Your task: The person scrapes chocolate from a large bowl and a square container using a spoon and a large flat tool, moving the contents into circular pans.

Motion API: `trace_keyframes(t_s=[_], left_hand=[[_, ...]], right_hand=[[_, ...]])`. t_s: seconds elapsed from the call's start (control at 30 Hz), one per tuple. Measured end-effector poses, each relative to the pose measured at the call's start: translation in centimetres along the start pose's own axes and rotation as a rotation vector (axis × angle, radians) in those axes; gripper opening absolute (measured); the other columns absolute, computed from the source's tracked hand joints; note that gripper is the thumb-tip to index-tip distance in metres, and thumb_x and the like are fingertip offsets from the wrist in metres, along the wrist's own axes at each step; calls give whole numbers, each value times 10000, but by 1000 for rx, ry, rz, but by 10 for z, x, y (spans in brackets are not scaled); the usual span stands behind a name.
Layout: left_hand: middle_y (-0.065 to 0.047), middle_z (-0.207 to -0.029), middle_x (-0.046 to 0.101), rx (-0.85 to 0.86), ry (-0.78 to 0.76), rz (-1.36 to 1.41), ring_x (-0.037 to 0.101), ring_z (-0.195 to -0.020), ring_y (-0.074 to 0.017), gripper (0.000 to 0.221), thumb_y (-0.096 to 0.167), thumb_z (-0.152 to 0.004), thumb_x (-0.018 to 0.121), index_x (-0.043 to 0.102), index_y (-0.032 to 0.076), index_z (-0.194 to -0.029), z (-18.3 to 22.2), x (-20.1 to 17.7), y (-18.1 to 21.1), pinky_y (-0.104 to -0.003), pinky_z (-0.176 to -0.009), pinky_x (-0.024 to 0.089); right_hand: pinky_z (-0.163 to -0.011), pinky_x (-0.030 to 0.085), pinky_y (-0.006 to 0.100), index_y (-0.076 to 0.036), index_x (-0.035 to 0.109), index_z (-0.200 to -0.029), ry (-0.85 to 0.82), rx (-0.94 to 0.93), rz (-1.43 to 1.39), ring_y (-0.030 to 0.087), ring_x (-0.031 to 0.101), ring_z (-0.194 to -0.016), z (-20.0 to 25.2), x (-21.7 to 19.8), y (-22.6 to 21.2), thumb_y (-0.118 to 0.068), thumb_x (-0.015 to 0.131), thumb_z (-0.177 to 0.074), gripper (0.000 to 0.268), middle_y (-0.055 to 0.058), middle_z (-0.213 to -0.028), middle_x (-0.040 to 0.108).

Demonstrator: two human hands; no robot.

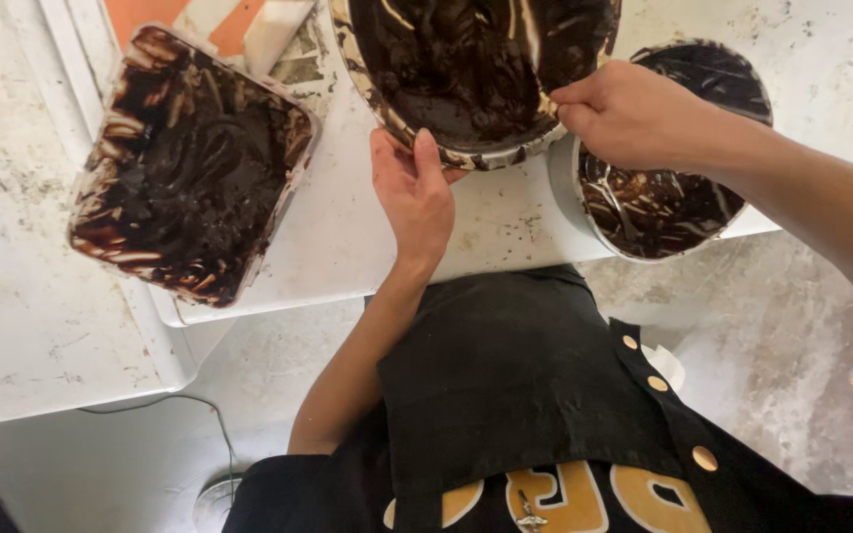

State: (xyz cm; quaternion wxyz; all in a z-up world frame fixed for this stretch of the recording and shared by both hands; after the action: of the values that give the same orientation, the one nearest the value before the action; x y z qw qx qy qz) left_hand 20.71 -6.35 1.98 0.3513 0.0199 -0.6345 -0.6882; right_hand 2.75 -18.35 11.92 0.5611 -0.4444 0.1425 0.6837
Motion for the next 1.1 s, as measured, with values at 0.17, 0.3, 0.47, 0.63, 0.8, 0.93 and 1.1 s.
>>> trace_keyframes(t_s=[0.17,0.3,0.47,0.63,0.8,0.93,1.1], left_hand=[[-73,-995,579,-16,-28,51,644,-829,-98,117,35,-1052,540,456,-8,-1121,4,1,1,-304,-689,677],[-94,-959,606,-8,-14,-59,613,-769,-107,123,17,-1062,571,487,-28,-1140,1,-3,-1,-272,-624,603],[-59,-1044,632,-20,-24,118,650,-860,-86,251,3,-988,568,475,-15,-1221,1,-2,-6,-248,-680,618],[-92,-1008,632,-53,-8,-22,657,-825,-113,196,23,-1038,592,498,-54,-1191,0,-7,-6,-264,-664,643],[-61,-1069,631,-28,0,27,659,-884,-95,369,27,-979,582,444,-4,-1320,0,-4,2,-252,-678,636],[-91,-1015,625,-142,-17,-62,656,-864,-141,221,33,-1008,617,529,-50,-1193,-6,-13,-12,-301,-689,666],[-83,-1147,586,-160,-51,181,689,-1018,-165,192,40,-1021,572,502,-21,-1188,-7,-22,-31,-353,-795,647]], right_hand=[[-641,531,364,-40,673,-1330,-66,189,-278,202,661,-677,-2,3,-21,-224,558,-992,401,165,-785,724],[-422,333,291,-32,635,-1362,-71,317,-626,109,419,-484,-2,13,-27,-198,566,-1012,393,69,-654,560],[-399,264,219,-13,652,-1342,-49,273,-1166,41,352,-474,-20,40,-39,-177,550,-1042,357,-34,-616,466],[-494,397,236,-3,720,-1251,191,63,-762,38,470,-561,-19,39,-50,-186,532,-1062,324,-38,-668,562],[-561,440,226,18,716,-1233,289,-45,-717,28,511,-631,1,31,-41,-198,548,-1090,309,-41,-729,592],[-519,397,250,38,731,-1169,355,-25,-537,52,497,-605,18,21,-31,-193,577,-1081,291,-12,-704,606],[-567,419,233,39,734,-1131,368,-104,-584,37,514,-645,40,8,-4,-186,609,-1092,260,-46,-757,613]])
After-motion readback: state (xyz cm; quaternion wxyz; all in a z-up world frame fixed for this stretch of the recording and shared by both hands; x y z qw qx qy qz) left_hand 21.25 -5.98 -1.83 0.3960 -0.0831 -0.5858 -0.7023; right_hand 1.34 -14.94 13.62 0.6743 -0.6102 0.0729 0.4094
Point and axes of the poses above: each hand's wrist, its own z-axis away from the middle knuckle, its own x-axis out of the palm, y = z × x, the point moved 6 cm from there along -z, towards the middle knuckle
